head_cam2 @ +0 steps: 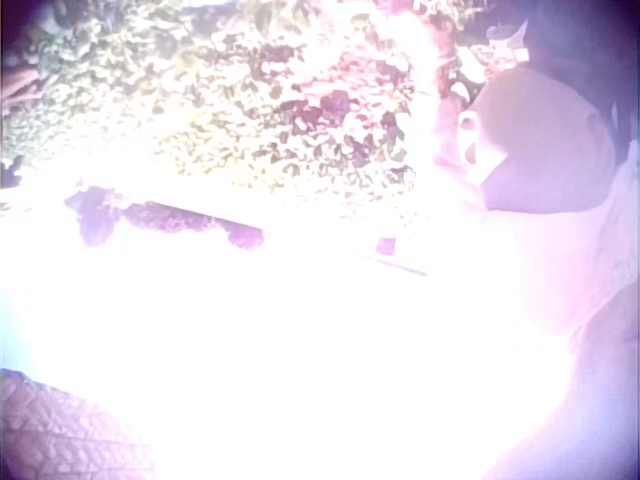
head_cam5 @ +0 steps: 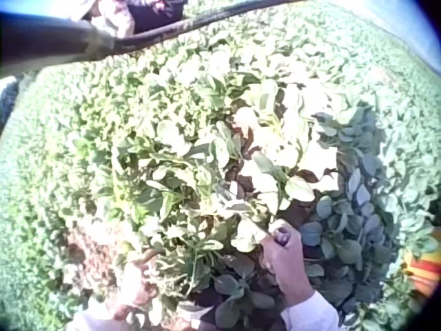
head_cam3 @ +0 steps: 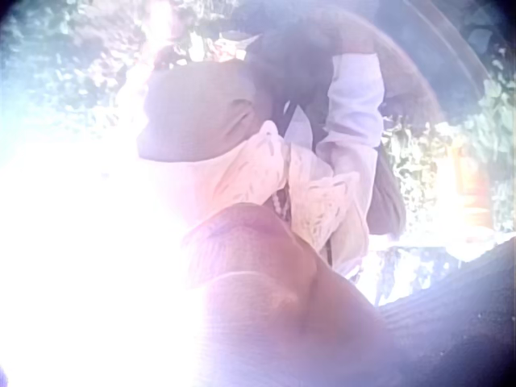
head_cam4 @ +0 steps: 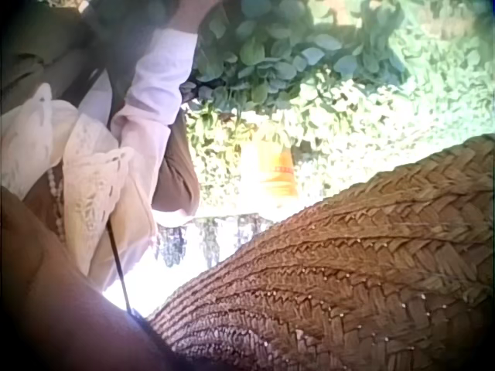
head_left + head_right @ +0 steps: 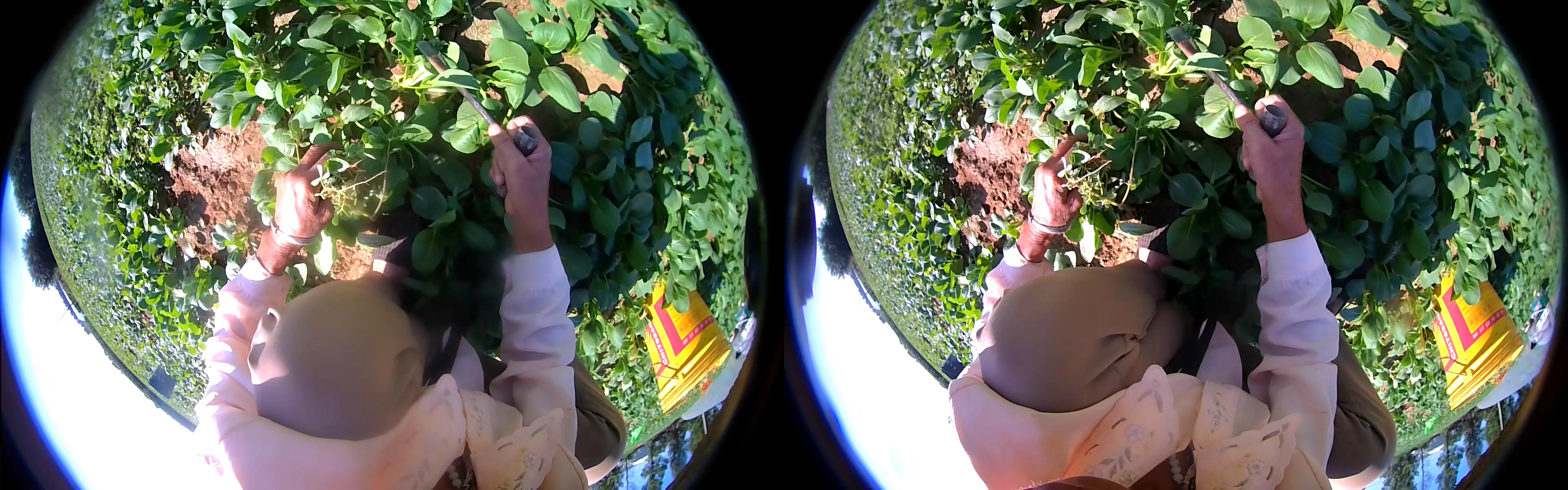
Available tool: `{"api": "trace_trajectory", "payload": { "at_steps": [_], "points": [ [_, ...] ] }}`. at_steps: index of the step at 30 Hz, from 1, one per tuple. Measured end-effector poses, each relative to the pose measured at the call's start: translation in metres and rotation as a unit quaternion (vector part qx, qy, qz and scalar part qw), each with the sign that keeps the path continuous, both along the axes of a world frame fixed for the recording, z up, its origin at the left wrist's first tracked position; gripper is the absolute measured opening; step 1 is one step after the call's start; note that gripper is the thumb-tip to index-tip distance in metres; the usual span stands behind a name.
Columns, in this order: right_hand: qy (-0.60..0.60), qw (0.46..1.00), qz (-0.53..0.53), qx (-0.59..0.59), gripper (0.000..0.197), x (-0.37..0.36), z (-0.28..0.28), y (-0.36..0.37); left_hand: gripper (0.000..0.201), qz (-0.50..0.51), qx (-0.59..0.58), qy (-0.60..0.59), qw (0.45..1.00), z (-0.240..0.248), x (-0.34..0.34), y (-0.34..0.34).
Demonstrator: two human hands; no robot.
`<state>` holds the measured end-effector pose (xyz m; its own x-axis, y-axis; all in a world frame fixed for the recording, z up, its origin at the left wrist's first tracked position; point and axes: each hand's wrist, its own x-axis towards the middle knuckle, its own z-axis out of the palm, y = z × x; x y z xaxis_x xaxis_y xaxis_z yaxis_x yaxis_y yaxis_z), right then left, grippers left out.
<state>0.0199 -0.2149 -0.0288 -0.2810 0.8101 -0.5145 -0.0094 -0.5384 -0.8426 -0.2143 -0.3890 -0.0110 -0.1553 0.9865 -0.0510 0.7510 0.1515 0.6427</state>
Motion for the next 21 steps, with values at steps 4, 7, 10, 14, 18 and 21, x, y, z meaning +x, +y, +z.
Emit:
{"api": "trace_trajectory", "payload": {
  "at_steps": [4,7,10,14,18,21],
  "points": [
    [-0.015,0.997,-0.006,0.081,0.029,0.001,0.017,-0.006,0.058,-0.026,-0.063,0.019,0.997,-0.017,0.014,-0.002],
    [-0.035,0.974,0.123,0.185,0.031,0.001,0.031,-0.012,0.067,-0.024,-0.119,0.011,0.993,-0.016,0.021,0.003],
    [-0.062,0.933,0.28,0.216,0.026,-0.017,0.033,-0.026,0.063,-0.041,-0.106,-0.002,0.994,-0.019,0.023,0.005],
    [-0.097,0.953,0.196,0.212,0.024,-0.026,0.005,-0.04,0.061,-0.052,-0.104,-0.004,0.993,-0.015,0.025,0.005],
    [0.024,1.0,-0.008,0.006,0.029,-0.008,-0.011,-0.037,0.054,-0.045,-0.066,0.028,0.996,-0.005,0.018,0.005],
    [0.057,0.994,-0.068,-0.058,0.027,0.0,-0.022,-0.039,0.049,-0.038,-0.019,0.079,0.996,0.005,0.016,0.021]
  ]
}}
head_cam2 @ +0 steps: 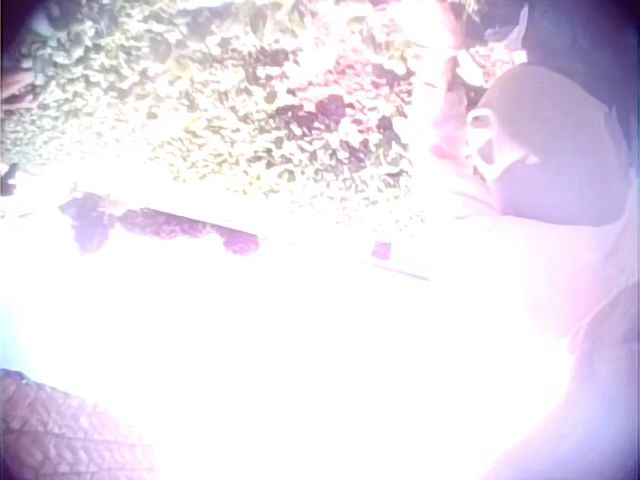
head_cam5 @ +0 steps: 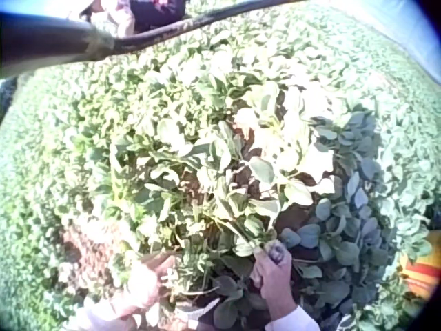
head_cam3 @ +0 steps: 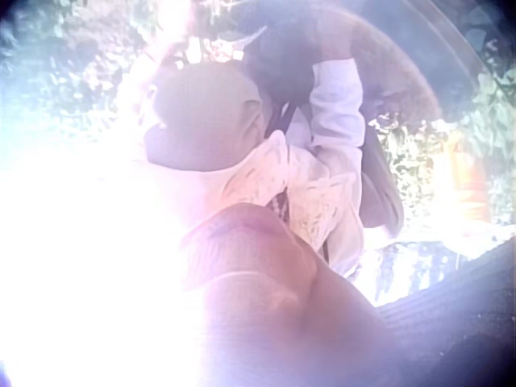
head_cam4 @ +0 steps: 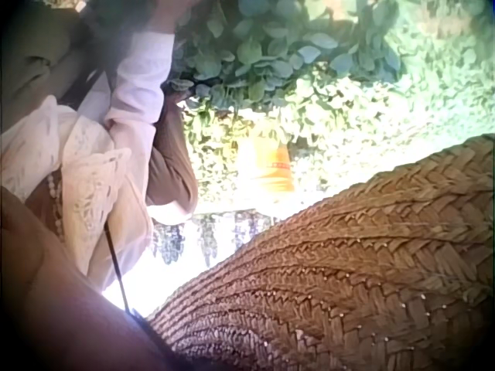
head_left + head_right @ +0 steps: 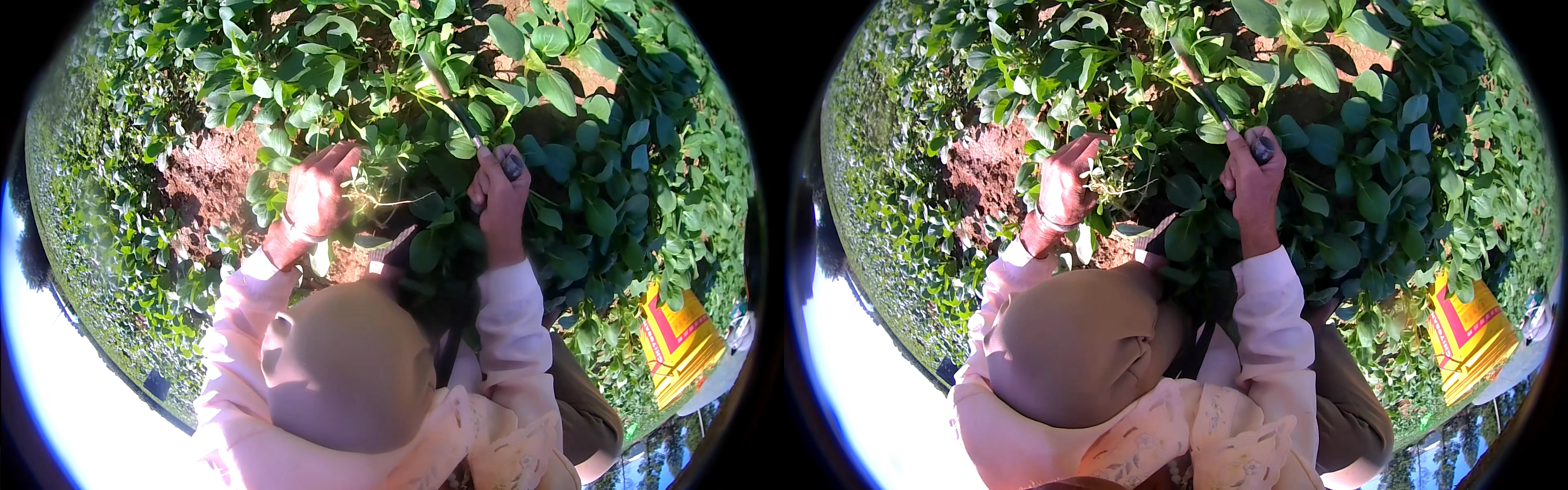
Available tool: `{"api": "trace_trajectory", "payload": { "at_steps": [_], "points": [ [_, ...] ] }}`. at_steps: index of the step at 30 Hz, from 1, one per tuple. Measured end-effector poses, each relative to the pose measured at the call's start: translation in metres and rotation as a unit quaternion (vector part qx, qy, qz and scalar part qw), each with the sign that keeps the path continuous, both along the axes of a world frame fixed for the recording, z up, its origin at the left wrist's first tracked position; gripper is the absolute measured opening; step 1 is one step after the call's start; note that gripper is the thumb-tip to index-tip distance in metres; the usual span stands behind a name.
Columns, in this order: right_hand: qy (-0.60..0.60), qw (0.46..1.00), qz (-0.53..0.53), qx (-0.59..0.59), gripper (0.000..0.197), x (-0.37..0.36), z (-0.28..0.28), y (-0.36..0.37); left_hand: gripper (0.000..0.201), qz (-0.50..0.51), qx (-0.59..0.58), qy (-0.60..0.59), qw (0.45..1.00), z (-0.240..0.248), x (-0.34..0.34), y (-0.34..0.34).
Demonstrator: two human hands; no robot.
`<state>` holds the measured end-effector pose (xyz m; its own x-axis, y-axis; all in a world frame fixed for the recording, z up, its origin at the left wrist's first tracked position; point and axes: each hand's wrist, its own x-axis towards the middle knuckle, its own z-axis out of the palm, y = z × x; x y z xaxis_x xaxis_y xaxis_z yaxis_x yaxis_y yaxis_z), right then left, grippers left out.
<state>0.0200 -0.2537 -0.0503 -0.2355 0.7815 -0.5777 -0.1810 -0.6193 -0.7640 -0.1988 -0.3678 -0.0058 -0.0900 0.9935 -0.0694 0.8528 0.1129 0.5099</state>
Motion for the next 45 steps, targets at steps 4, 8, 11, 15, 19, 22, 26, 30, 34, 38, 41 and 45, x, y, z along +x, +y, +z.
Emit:
{"api": "trace_trajectory", "payload": {
  "at_steps": [4,8,11,15,19,22,26,30,34,38,41,45],
  "points": [
    [0.017,0.999,-0.019,-0.025,0.027,0.001,-0.001,-0.001,0.044,-0.053,0.074,0.064,0.994,0.009,-0.004,0.044],
    [0.005,0.999,-0.033,-0.028,0.026,0.004,-0.005,-0.002,0.033,-0.075,0.116,0.126,0.982,-0.019,-0.016,0.079],
    [-0.03,0.999,-0.013,0.006,0.026,0.003,-0.005,-0.002,0.027,-0.095,0.033,0.195,0.976,-0.054,-0.023,0.086],
    [-0.076,0.996,0.004,0.051,0.028,0.003,-0.001,0.003,0.032,-0.127,-0.053,0.248,0.959,-0.068,-0.023,0.082],
    [-0.092,0.995,-0.005,0.043,0.028,0.004,-0.002,0.003,0.036,-0.154,0.101,0.179,0.966,-0.053,-0.028,0.105],
    [-0.05,0.998,-0.016,0.03,0.028,0.002,-0.002,0.003,0.027,-0.22,0.09,0.223,0.945,-0.063,-0.028,0.13],
    [-0.039,0.999,-0.025,0.007,0.028,0.002,0.001,0.005,0.016,-0.212,0.017,0.28,0.936,-0.091,-0.032,0.157],
    [-0.043,0.999,-0.026,-0.004,0.029,0.005,-0.006,0.005,0.018,-0.279,-0.149,0.357,0.879,-0.074,-0.015,0.181],
    [-0.024,0.999,-0.026,-0.013,0.029,0.006,-0.007,0.007,0.019,-0.256,-0.265,0.319,0.873,-0.076,-0.019,0.2],
    [-0.014,0.999,-0.034,-0.019,0.03,0.006,-0.006,0.007,0.021,-0.194,-0.265,0.248,0.912,-0.094,-0.037,0.2],
    [-0.009,0.999,-0.027,-0.018,0.03,0.006,-0.009,0.008,0.025,-0.155,-0.296,0.204,0.92,-0.128,-0.057,0.201],
    [-0.013,1.0,-0.014,-0.018,0.032,0.007,-0.007,0.011,0.03,-0.088,-0.331,0.074,0.937,-0.162,-0.08,0.205]
  ]
}}
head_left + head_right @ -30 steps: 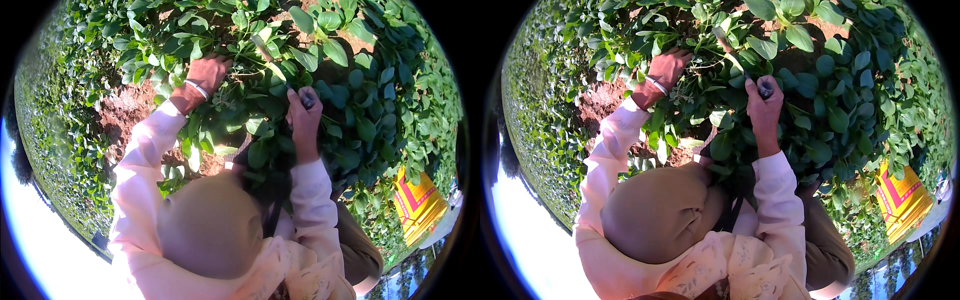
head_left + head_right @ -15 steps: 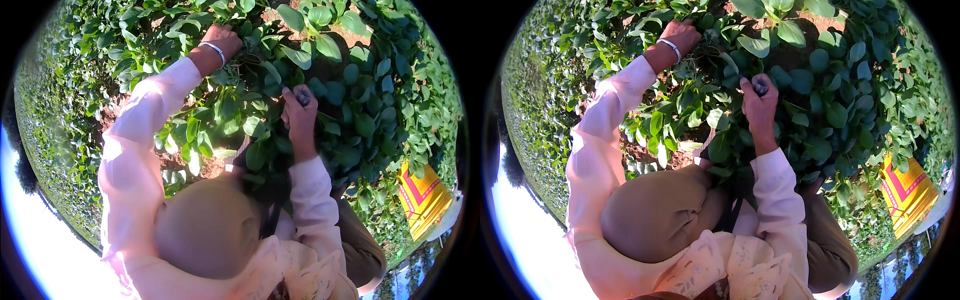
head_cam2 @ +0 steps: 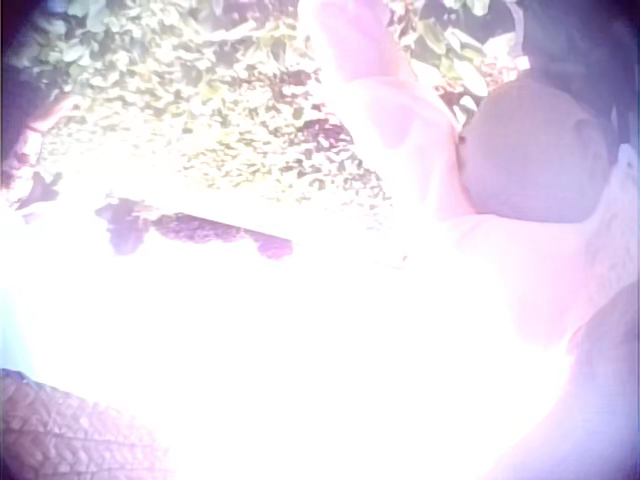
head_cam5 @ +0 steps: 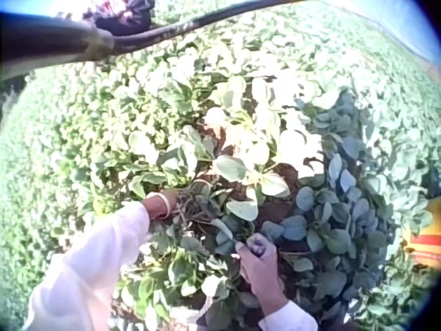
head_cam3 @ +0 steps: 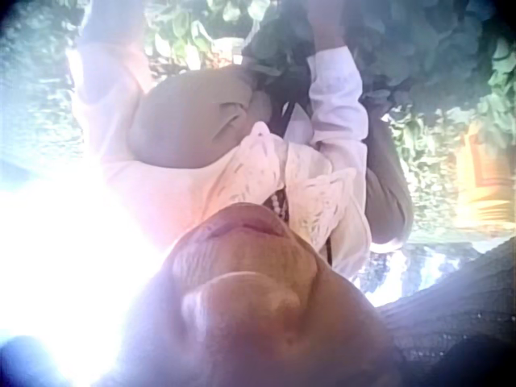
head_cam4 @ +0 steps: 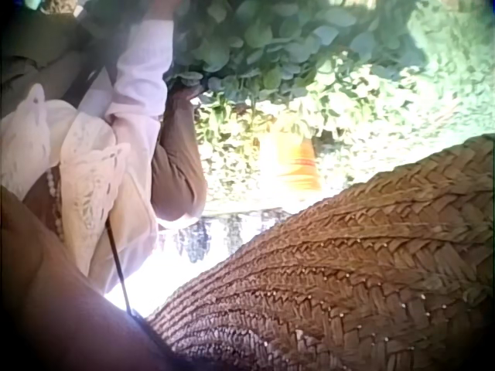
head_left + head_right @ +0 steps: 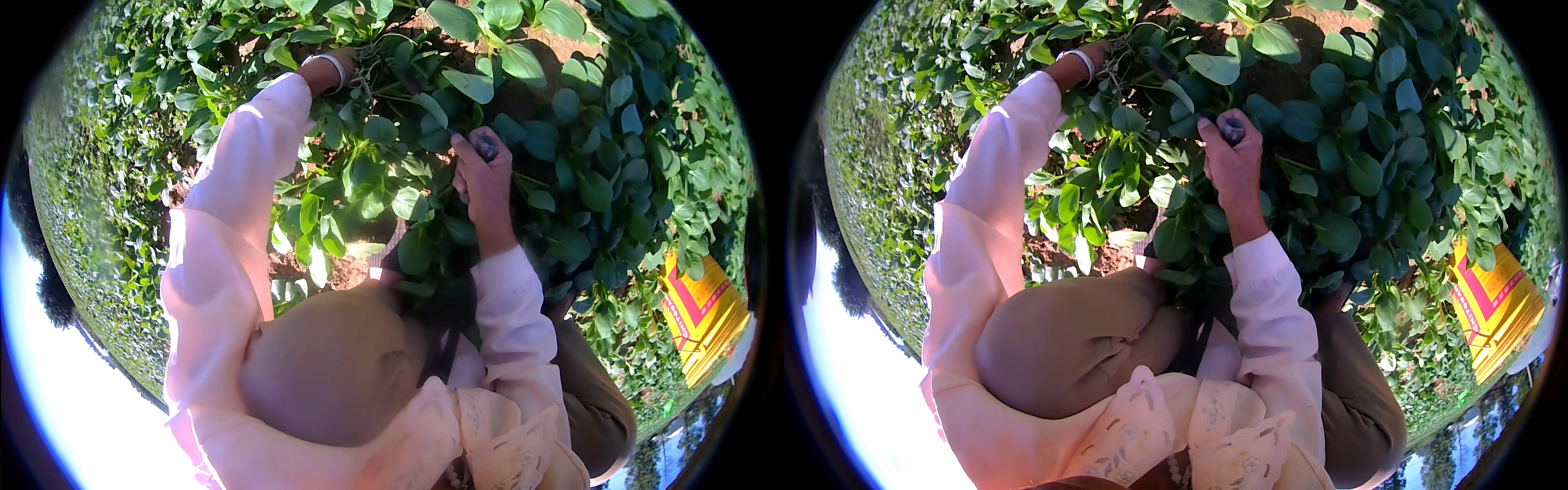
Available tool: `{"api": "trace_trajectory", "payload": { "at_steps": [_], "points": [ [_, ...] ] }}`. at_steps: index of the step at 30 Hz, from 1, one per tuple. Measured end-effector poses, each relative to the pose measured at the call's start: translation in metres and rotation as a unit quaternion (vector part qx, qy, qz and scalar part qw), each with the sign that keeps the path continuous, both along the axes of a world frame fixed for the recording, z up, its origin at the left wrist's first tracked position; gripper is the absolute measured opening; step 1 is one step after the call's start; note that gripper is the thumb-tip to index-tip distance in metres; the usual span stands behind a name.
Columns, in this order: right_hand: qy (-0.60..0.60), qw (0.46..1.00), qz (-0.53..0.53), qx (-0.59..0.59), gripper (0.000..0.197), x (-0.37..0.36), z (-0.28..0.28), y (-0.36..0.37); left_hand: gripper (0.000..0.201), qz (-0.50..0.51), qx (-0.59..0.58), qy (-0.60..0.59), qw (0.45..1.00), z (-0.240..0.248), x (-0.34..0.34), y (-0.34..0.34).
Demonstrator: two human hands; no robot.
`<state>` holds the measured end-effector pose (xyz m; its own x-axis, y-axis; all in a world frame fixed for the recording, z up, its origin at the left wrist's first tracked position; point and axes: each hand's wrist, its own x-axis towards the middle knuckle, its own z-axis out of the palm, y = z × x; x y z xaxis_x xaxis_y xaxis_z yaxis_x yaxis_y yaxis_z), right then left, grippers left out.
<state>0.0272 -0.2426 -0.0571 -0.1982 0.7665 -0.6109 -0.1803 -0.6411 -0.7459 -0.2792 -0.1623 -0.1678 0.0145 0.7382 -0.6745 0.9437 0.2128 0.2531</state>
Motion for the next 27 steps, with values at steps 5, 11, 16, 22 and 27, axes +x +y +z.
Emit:
{"api": "trace_trajectory", "payload": {
  "at_steps": [5,11,16,22,27],
  "points": [
    [0.009,1.0,-0.012,-0.004,0.03,0.001,-0.003,-0.001,0.031,0.032,0.045,-0.015,0.998,0.023,0.016,-0.01],
    [0.02,1.0,-0.014,0.001,0.03,0.002,-0.005,-0.001,0.031,0.009,0.056,0.029,0.998,0.028,0.024,-0.012],
    [0.004,1.0,0.002,-0.017,0.03,0.005,-0.003,0.002,0.042,0.194,0.088,0.082,0.974,0.054,0.006,-0.026],
    [-0.176,0.953,0.084,0.233,0.026,0.002,-0.009,0.0,0.028,0.146,0.273,0.024,0.951,0.067,-0.018,-0.065],
    [-0.285,0.877,0.226,0.315,0.016,-0.012,0.032,0.014,0.042,0.029,0.247,0.094,0.964,0.06,0.012,-0.103]
  ]
}}
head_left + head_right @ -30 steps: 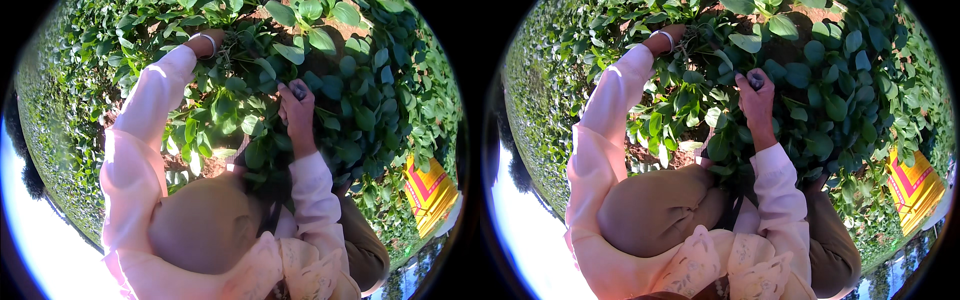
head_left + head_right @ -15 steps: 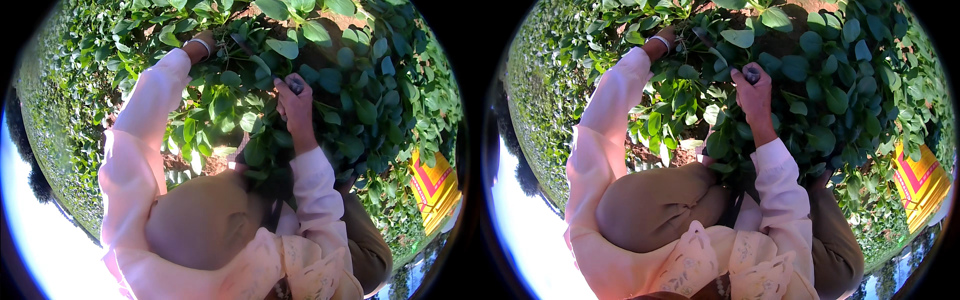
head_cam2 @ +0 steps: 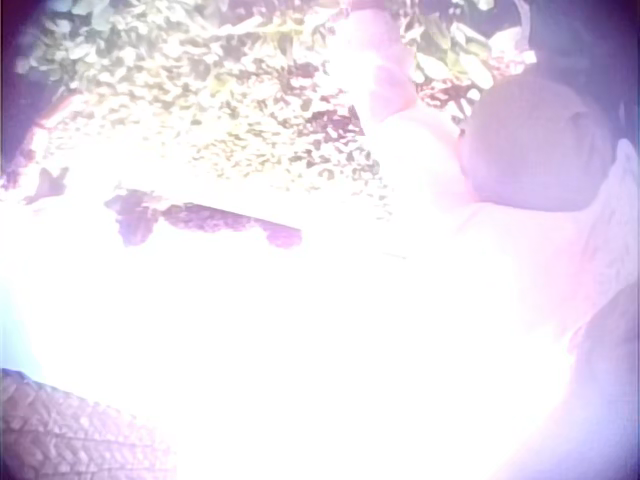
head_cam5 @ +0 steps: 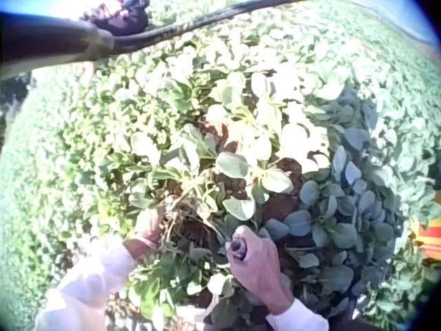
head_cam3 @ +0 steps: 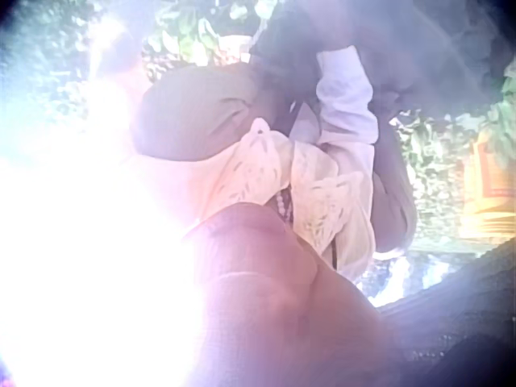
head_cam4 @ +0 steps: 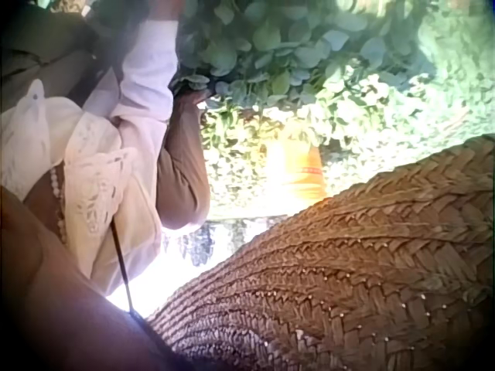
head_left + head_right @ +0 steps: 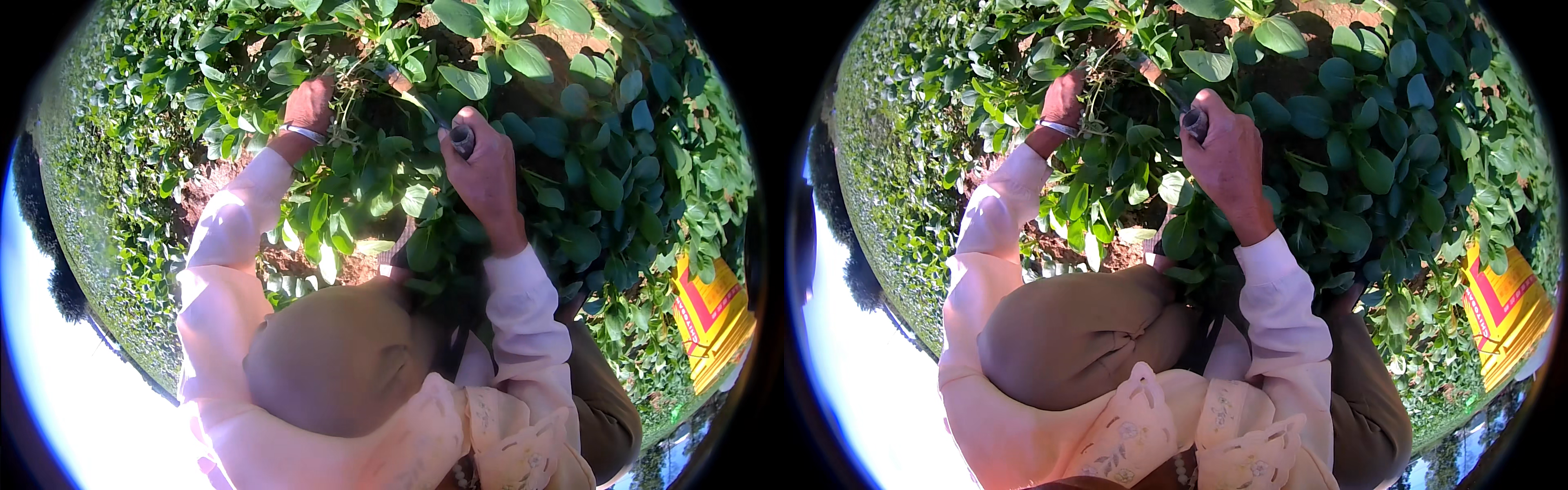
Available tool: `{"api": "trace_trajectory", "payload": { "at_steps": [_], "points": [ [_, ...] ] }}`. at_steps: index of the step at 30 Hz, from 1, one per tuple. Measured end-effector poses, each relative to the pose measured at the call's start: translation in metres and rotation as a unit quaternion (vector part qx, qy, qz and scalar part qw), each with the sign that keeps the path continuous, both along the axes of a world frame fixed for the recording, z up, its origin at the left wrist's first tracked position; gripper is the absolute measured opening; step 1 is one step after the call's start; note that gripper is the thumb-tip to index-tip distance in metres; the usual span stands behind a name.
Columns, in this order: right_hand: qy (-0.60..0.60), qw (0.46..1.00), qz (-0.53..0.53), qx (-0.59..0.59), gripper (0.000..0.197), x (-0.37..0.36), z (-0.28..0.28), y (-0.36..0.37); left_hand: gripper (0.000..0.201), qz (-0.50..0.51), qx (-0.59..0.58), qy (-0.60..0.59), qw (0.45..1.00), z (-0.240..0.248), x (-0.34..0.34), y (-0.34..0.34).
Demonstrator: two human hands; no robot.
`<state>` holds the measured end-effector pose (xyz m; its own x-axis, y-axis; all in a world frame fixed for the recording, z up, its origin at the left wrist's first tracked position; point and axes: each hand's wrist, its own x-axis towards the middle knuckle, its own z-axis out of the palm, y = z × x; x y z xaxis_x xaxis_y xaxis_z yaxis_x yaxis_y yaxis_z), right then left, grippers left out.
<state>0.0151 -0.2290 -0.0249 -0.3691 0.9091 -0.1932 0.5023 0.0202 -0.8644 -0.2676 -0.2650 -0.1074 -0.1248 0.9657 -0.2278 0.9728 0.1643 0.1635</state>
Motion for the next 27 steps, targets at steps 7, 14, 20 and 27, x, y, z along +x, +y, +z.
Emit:
{"api": "trace_trajectory", "payload": {
  "at_steps": [7,14,20,27],
  "points": [
    [-0.087,0.989,0.097,0.065,0.014,-0.018,0.006,0.02,0.023,-0.128,0.139,-0.014,0.982,0.019,0.068,-0.048],
    [-0.105,0.982,0.139,0.077,0.011,-0.021,0.024,0.022,0.04,0.049,0.097,-0.123,0.986,0.005,0.068,-0.075],
    [-0.16,0.971,0.173,-0.031,0.014,-0.019,0.028,-0.001,0.051,0.276,0.143,-0.666,0.678,-0.017,0.057,-0.094],
    [-0.096,0.992,0.056,-0.054,0.025,-0.026,-0.005,-0.042,0.042,0.357,0.204,-0.642,0.647,-0.019,0.049,-0.076]
  ]
}}
